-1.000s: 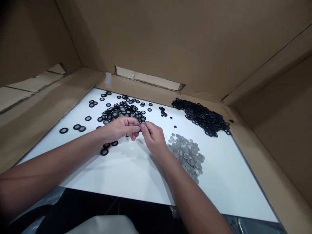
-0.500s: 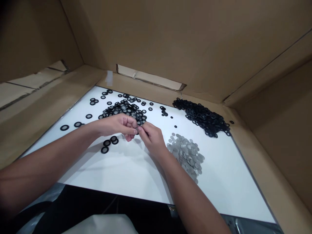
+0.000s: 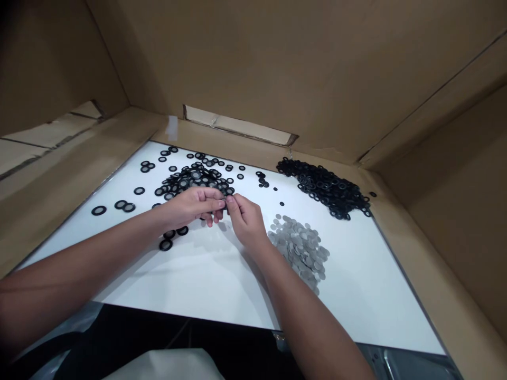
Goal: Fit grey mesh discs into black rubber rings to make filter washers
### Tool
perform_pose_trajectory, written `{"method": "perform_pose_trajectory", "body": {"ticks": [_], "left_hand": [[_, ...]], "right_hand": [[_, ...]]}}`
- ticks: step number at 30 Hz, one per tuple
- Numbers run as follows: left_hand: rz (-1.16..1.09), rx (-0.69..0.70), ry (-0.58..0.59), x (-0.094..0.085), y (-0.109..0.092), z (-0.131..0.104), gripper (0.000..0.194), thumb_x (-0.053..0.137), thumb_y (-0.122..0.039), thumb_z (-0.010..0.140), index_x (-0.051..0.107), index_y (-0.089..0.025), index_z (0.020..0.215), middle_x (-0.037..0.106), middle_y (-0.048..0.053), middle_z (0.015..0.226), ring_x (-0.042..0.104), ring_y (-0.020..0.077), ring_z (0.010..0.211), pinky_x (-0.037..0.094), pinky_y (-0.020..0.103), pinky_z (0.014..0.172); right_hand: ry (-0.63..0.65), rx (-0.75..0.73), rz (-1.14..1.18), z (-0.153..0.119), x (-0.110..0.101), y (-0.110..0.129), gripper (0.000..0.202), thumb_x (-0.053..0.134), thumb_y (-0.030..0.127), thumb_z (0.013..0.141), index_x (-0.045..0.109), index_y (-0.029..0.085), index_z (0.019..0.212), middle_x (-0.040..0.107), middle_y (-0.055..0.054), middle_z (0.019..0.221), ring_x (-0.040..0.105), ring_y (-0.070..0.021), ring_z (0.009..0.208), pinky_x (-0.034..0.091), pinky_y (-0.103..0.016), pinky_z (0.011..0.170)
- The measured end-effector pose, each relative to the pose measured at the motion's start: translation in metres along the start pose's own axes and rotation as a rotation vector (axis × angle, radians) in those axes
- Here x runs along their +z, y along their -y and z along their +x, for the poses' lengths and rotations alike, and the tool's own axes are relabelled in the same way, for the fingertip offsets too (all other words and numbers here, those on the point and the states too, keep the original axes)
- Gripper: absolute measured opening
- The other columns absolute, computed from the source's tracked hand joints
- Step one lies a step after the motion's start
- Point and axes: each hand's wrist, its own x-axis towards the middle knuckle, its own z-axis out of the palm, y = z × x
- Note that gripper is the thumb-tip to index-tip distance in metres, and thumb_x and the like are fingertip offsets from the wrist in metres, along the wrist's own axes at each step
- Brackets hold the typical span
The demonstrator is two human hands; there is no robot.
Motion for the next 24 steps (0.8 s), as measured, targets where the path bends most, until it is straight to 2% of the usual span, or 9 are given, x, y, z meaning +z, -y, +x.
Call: {"method": "perform_pose_trajectory", "body": {"ticks": [5, 10, 14, 19, 24], "left_hand": [[0.065, -0.017, -0.036, 0.000, -0.004, -0.002, 0.024, 0.070, -0.035, 0.087, 0.064, -0.012, 0.083, 0.071, 0.005, 0.075, 0.069, 0.0140, 0.070, 0.058, 0.023, 0.061], [0.009, 0.024, -0.092, 0.007, -0.003, 0.000, 0.024, 0.070, -0.035, 0.087, 0.063, -0.012, 0.084, 0.070, 0.003, 0.072, 0.069, 0.0123, 0.065, 0.059, 0.024, 0.062], [0.041, 0.004, -0.022, 0.001, -0.004, 0.000, 0.024, 0.070, -0.036, 0.086, 0.063, -0.013, 0.084, 0.072, 0.003, 0.074, 0.071, 0.0129, 0.068, 0.061, 0.026, 0.068], [0.081, -0.075, 0.102, -0.009, -0.007, -0.003, 0.021, 0.073, -0.032, 0.085, 0.064, -0.012, 0.084, 0.074, 0.006, 0.079, 0.072, 0.0149, 0.073, 0.061, 0.029, 0.073], [-0.054, -0.037, 0.051, -0.006, -0.004, -0.003, 0.018, 0.071, -0.031, 0.086, 0.065, -0.014, 0.089, 0.065, 0.000, 0.077, 0.065, 0.0102, 0.070, 0.059, 0.023, 0.064]], "right_hand": [[0.030, 0.053, 0.092, 0.002, 0.002, -0.007, 0.044, 0.045, 0.049, 0.098, 0.044, 0.021, 0.065, 0.044, 0.003, 0.059, 0.040, -0.0115, 0.056, 0.032, -0.027, 0.054], [-0.029, 0.047, 0.156, 0.003, 0.004, -0.009, 0.043, 0.045, 0.049, 0.098, 0.042, 0.021, 0.066, 0.040, 0.004, 0.058, 0.038, -0.0112, 0.055, 0.031, -0.027, 0.054], [-0.031, 0.014, 0.069, 0.001, 0.001, -0.005, 0.044, 0.043, 0.048, 0.099, 0.040, 0.021, 0.065, 0.039, 0.004, 0.060, 0.037, -0.0112, 0.057, 0.031, -0.026, 0.055], [0.037, -0.073, -0.058, 0.000, -0.002, -0.003, 0.042, 0.045, 0.039, 0.099, 0.034, 0.021, 0.064, 0.035, 0.004, 0.060, 0.034, -0.0113, 0.058, 0.028, -0.027, 0.056], [-0.009, -0.036, -0.019, -0.001, 0.000, -0.001, 0.041, 0.043, 0.041, 0.100, 0.040, 0.021, 0.065, 0.042, 0.003, 0.061, 0.039, -0.0117, 0.058, 0.032, -0.027, 0.056]]}}
